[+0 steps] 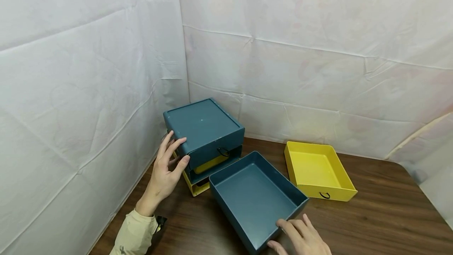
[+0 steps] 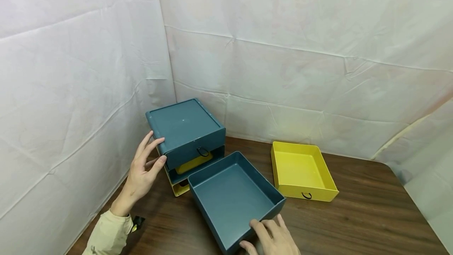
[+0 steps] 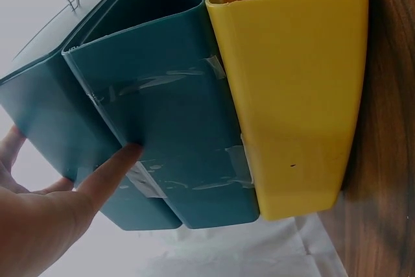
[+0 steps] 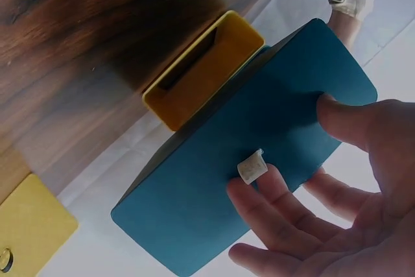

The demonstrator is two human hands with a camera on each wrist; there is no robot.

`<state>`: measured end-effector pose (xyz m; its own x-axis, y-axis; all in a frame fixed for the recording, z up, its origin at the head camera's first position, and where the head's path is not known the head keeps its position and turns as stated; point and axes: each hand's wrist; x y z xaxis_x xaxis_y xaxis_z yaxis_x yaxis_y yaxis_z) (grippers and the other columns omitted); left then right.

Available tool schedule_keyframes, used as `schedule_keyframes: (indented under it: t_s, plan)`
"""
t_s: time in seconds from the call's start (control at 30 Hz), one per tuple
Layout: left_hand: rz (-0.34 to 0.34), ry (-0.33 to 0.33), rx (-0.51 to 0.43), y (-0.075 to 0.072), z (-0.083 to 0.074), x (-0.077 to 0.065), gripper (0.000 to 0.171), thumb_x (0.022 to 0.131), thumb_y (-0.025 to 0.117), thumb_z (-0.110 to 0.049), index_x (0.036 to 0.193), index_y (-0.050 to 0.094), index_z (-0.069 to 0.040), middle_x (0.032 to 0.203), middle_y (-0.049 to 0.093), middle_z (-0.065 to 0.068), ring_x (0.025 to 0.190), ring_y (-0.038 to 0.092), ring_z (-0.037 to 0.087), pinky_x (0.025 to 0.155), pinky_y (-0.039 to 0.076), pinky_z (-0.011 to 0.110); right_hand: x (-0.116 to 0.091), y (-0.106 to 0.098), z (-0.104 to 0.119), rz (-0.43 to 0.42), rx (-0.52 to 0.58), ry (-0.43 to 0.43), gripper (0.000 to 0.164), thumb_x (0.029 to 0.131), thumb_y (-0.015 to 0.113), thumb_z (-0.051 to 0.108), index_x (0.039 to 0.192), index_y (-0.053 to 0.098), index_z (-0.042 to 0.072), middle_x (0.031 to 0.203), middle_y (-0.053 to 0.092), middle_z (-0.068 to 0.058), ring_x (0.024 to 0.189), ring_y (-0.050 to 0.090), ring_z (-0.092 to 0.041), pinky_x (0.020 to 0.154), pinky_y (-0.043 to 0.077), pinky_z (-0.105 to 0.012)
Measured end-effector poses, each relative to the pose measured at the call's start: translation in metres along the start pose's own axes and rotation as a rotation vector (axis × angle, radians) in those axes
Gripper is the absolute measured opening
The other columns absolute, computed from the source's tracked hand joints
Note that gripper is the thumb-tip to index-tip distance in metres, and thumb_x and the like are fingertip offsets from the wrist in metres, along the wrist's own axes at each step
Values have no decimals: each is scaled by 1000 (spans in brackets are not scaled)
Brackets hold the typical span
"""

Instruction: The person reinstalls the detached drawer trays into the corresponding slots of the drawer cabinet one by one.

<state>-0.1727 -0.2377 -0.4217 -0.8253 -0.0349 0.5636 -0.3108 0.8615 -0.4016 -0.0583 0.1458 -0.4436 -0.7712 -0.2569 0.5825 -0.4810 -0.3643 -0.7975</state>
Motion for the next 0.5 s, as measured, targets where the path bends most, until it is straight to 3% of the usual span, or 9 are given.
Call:
schedule_keyframes:
  t_s: [0.37, 0.5]
  plan:
    - [-6, 8, -3, 1, 0, 0, 54, 105, 67, -14, 156, 55, -26, 179, 16, 10, 159, 30, 48, 101, 52, 74, -3, 5, 8, -51, 3, -97, 49, 65, 98, 58, 98, 79, 28, 89, 65, 18, 80, 64, 1, 80, 66, -51]
    - [-6, 9, -8, 1, 0, -1, 54, 105, 67, -14, 156, 55, -26, 179, 16, 9, 159, 30, 48, 101, 52, 74, -2, 3, 12, -49, -12, -103, 50, 62, 100, 55, 98, 79, 28, 88, 65, 18, 80, 64, 2, 81, 66, -49]
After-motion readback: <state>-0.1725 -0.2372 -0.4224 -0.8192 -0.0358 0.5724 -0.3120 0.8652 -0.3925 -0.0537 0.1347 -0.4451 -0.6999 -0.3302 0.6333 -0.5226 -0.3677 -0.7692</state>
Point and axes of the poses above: each hand's wrist, its own x-axis towards the middle knuckle, its own y-axis out of the palm, z = x × y
